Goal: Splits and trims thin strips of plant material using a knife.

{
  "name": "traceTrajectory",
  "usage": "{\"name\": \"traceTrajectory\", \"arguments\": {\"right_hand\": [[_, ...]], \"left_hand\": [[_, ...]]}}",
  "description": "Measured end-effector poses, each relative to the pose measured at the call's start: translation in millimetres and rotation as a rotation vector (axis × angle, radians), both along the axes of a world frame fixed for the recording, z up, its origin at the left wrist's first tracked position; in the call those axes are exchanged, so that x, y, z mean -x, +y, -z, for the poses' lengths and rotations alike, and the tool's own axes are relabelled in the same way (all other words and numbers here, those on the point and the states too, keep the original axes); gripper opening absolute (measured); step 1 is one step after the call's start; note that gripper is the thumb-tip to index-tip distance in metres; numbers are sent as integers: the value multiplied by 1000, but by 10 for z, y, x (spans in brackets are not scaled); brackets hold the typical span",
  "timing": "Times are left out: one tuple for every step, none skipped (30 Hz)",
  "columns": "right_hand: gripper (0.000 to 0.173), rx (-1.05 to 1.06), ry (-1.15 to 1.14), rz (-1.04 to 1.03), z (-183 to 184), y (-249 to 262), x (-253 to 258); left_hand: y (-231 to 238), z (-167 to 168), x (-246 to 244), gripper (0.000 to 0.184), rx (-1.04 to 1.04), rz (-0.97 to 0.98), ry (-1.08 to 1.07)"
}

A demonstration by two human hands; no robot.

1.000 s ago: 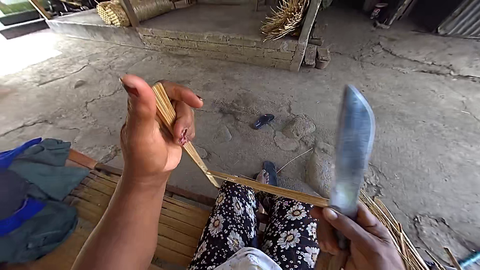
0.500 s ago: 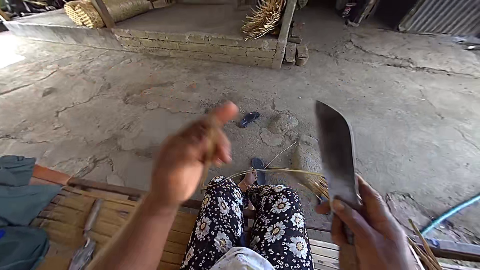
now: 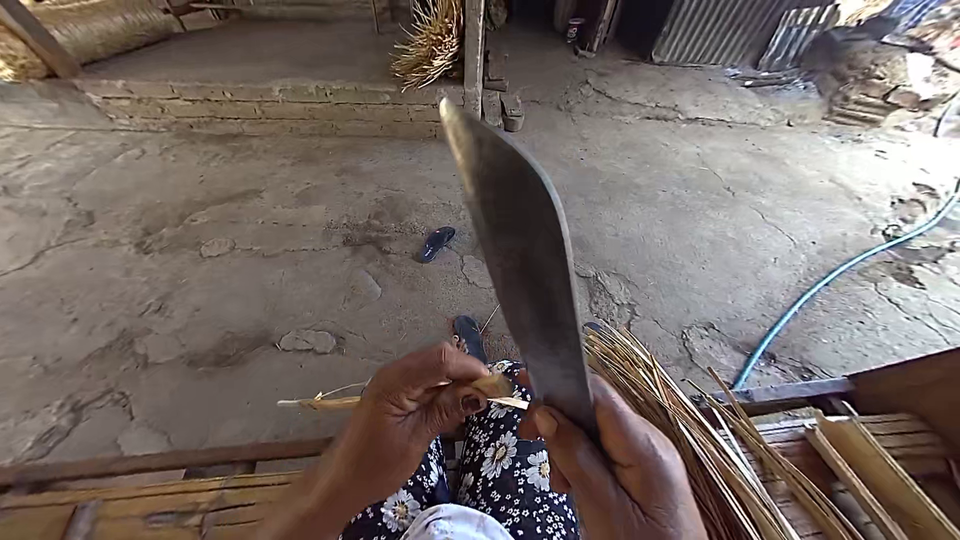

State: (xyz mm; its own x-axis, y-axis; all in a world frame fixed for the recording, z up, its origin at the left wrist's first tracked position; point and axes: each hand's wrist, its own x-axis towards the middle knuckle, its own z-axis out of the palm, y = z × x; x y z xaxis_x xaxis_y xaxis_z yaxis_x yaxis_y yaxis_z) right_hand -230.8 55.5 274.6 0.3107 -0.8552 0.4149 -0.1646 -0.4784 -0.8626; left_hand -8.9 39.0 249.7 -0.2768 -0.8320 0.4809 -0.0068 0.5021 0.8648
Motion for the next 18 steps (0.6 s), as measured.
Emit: {"name": "traceTrajectory", "arguments": {"right_hand": [[24,1,27,11,41,7,-9],[23,4,59,21,84,14,-17],[22,5,91,31,127,31,-23],[21,4,124,41,168,58,-28],[20,0,155,51,194,80,-32],[21,-3,175,56,213,93,-33],[23,-11,183,55,231,110,-30],[25,-22,186,50,246,133,-25],[26,-30,187,45,253,148,-19],[26,-37,190,44,253,156,-17],[26,-42,193,44,253,164,-17],[24,-44,196,46,257,175,-20],[21,-45,201,47,261,191,-24],[19,-44,204,47,264,204,-28],[18,-42,209,44,262,208,-27],[17,-41,213,44,259,213,-25],[16,-41,218,44,254,220,-19],[15,-42,221,45,246,224,-15]], "left_hand": [[33,128,46,20,-35,-18,5],[75,243,92,20,-75,-37,28],[125,340,134,21,-115,-56,63],[174,417,171,22,-142,-82,103],[207,467,198,23,-151,-113,141],[223,488,219,23,-151,-148,176],[239,500,235,22,-153,-175,207],[262,510,252,22,-162,-192,233],[281,518,269,21,-173,-199,250],[289,525,287,20,-176,-203,256],[297,531,304,19,-173,-205,254],[307,538,320,18,-170,-208,247],[323,548,332,18,-171,-212,240],[336,559,339,17,-173,-218,233],[336,569,339,18,-170,-216,232],[337,574,339,18,-167,-215,231],[342,579,338,18,-166,-213,227],[340,581,337,18,-163,-211,226]]}}
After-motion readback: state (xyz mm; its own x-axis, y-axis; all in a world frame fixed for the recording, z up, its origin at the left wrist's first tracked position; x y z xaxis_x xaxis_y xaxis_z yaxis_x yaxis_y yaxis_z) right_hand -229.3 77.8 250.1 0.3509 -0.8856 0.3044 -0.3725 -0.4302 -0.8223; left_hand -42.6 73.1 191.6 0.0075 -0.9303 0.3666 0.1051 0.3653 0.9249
